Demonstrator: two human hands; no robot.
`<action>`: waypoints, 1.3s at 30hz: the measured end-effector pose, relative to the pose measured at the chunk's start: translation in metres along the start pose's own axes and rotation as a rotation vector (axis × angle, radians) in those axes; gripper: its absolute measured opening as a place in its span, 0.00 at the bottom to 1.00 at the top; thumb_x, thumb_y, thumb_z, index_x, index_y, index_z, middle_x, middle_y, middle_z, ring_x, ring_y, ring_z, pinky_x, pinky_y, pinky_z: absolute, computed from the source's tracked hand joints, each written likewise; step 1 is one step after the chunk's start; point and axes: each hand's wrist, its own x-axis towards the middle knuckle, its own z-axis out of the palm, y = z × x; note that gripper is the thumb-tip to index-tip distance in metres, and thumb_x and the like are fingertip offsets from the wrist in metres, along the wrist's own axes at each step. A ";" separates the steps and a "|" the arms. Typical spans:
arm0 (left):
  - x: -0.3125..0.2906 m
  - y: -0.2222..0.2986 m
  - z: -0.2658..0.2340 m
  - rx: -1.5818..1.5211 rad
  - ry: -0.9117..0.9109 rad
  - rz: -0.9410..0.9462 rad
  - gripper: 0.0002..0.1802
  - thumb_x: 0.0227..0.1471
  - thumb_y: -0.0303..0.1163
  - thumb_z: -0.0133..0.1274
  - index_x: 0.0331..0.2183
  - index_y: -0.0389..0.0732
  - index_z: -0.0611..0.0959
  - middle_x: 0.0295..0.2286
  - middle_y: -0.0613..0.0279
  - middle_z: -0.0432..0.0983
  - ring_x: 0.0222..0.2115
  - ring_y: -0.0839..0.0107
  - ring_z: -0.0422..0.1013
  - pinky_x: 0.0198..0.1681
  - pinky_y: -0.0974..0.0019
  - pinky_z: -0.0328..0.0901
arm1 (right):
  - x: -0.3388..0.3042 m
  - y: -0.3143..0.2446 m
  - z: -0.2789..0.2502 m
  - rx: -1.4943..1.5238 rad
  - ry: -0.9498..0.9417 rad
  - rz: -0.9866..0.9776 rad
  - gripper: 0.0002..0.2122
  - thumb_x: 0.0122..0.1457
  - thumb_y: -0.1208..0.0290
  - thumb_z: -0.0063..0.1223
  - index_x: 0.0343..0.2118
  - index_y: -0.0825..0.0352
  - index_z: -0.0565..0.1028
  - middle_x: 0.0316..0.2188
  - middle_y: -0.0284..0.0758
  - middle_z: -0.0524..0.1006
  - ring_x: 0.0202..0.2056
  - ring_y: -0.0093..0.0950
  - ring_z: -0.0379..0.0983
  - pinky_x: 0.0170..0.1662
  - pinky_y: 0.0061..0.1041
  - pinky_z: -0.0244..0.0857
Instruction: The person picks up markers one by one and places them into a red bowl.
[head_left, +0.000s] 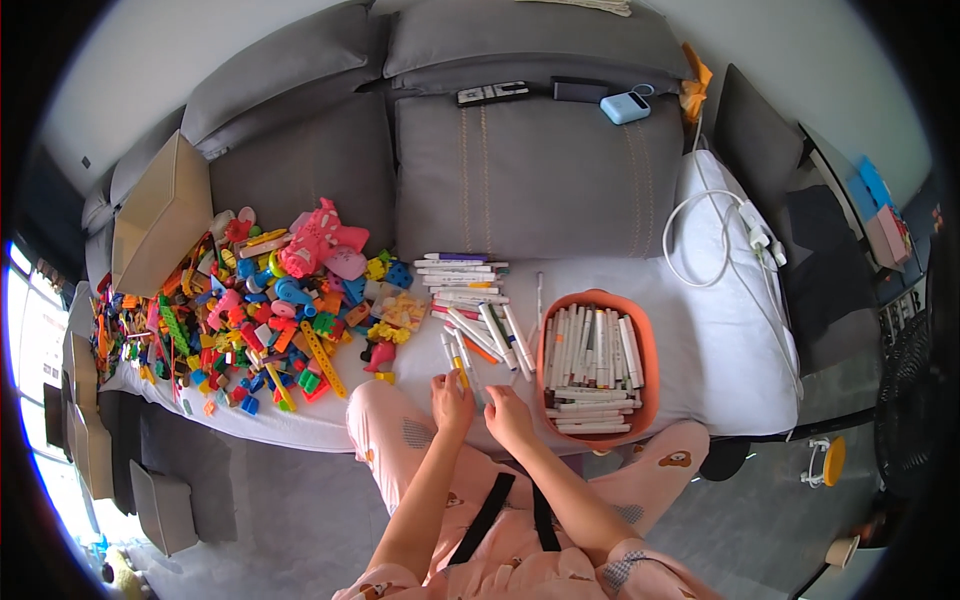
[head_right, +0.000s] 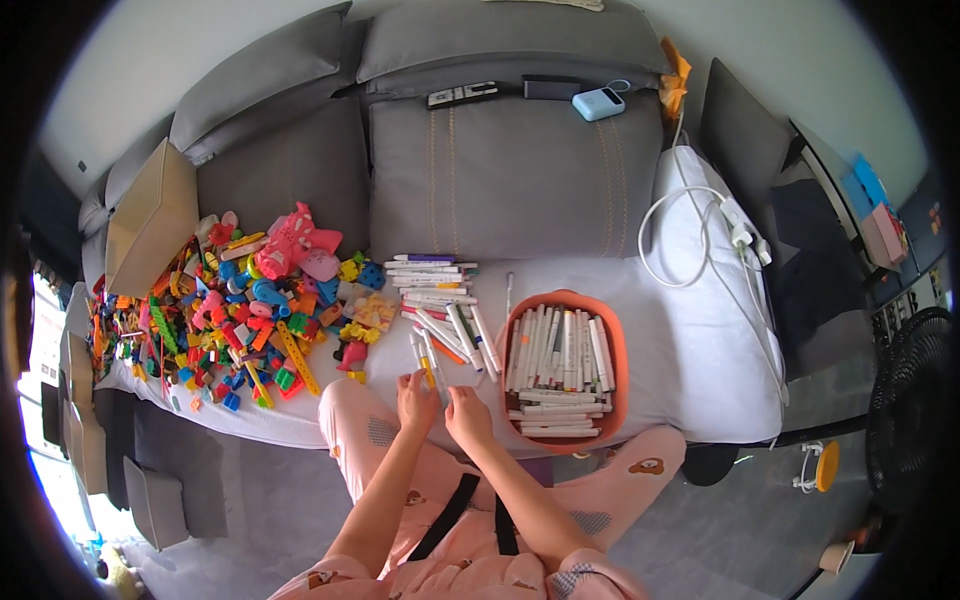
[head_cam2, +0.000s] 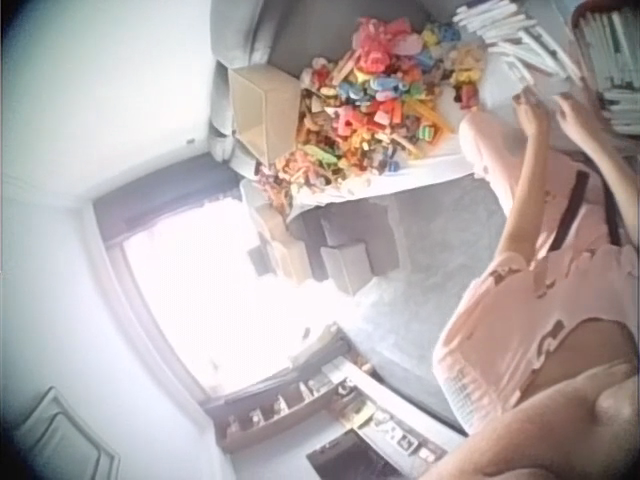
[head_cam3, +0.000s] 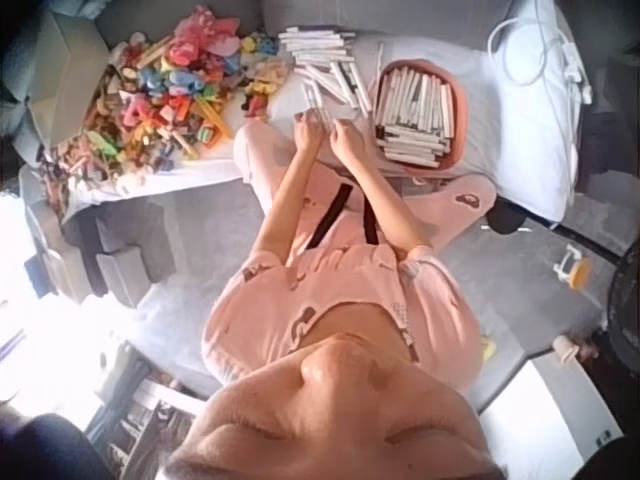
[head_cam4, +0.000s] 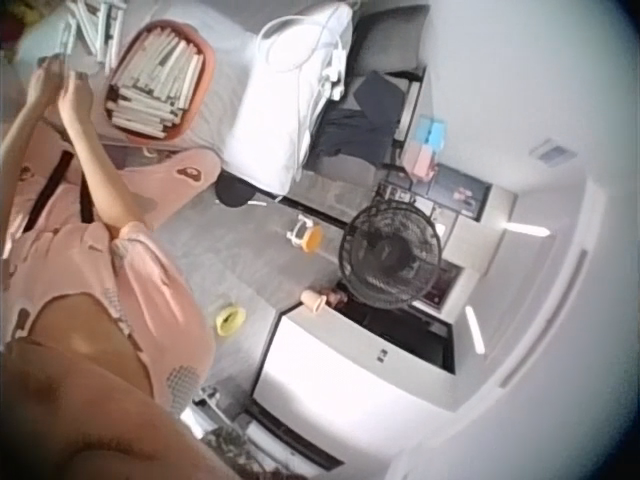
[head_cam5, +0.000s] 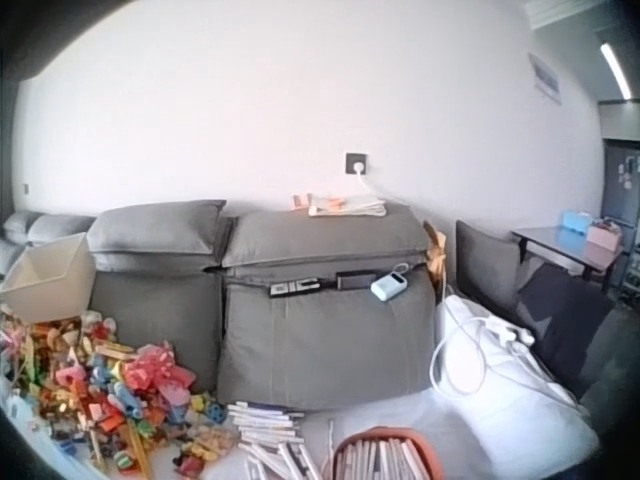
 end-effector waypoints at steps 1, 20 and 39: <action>0.002 -0.005 -0.004 -0.075 -0.088 -0.070 0.27 0.40 0.29 0.57 0.47 0.45 0.73 0.40 0.49 0.67 0.38 0.52 0.69 0.41 0.56 0.65 | 0.001 0.003 0.010 -0.079 -0.083 0.076 0.14 0.49 0.76 0.51 0.41 0.69 0.71 0.38 0.43 0.74 0.35 0.42 0.73 0.38 0.36 0.69; 0.007 0.074 -0.024 -0.493 0.046 -0.087 0.18 0.47 0.27 0.55 0.43 0.43 0.76 0.23 0.66 0.69 0.17 0.78 0.64 0.22 0.71 0.62 | -0.028 0.011 -0.032 -0.003 0.322 0.199 0.13 0.61 0.62 0.47 0.30 0.68 0.74 0.12 0.33 0.72 0.12 0.24 0.70 0.18 0.23 0.60; 0.009 0.068 -0.006 -0.106 -0.035 -0.019 0.14 0.44 0.29 0.53 0.37 0.46 0.78 0.37 0.56 0.70 0.36 0.56 0.70 0.36 0.58 0.66 | -0.003 0.005 -0.052 0.110 0.285 0.035 0.05 0.57 0.70 0.50 0.35 0.63 0.75 0.13 0.37 0.72 0.15 0.34 0.71 0.20 0.28 0.62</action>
